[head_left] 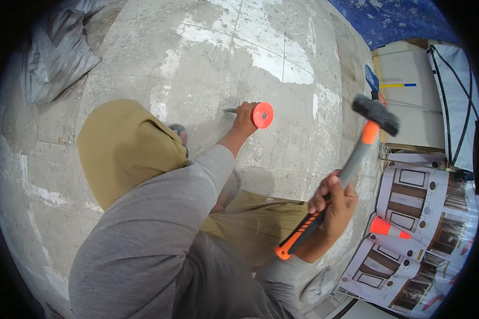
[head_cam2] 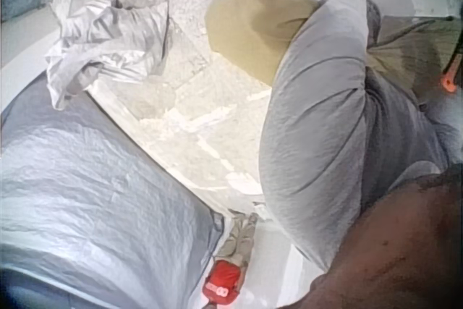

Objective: The person repeatedly strikes a chisel with a hammer to chip away at a concrete floor surface.

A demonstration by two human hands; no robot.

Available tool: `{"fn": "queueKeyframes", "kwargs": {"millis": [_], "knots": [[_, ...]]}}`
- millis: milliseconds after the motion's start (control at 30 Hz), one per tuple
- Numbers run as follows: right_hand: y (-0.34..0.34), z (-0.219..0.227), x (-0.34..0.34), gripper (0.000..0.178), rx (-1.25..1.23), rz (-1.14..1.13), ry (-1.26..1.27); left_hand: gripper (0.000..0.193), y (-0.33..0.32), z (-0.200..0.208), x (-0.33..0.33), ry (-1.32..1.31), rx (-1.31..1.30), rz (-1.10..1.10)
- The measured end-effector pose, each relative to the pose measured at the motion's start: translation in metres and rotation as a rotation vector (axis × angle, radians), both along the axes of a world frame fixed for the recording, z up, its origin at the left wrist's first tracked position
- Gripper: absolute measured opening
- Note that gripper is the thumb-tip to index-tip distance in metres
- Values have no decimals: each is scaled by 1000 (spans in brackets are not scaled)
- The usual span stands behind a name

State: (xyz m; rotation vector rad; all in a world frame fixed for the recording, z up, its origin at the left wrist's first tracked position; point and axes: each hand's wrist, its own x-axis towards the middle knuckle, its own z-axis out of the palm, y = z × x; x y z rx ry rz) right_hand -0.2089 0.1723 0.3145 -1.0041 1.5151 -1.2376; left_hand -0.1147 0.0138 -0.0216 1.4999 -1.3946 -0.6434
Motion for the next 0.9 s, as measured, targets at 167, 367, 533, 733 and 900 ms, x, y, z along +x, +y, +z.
{"fn": "queueKeyframes", "kwargs": {"millis": [167, 367, 533, 733, 900], "knots": [[-11, 54, 10, 15, -345, 25, 121, 20, -1, 7, 7, 41, -83, 44], [-38, 1, 20, 8, -303, -50, 245, 18, 4, 13, 20, -6, -46, 53], [-13, -131, 12, 16, 423, 256, 502, 15, 8, 14, 8, 105, -169, 51], [-1, -117, -10, 14, 489, 164, 168, 14, 10, -5, 11, -55, -89, -69], [2, -74, -21, 13, 360, 58, 110, 13, -2, 12, -5, -58, -127, -42]]}}
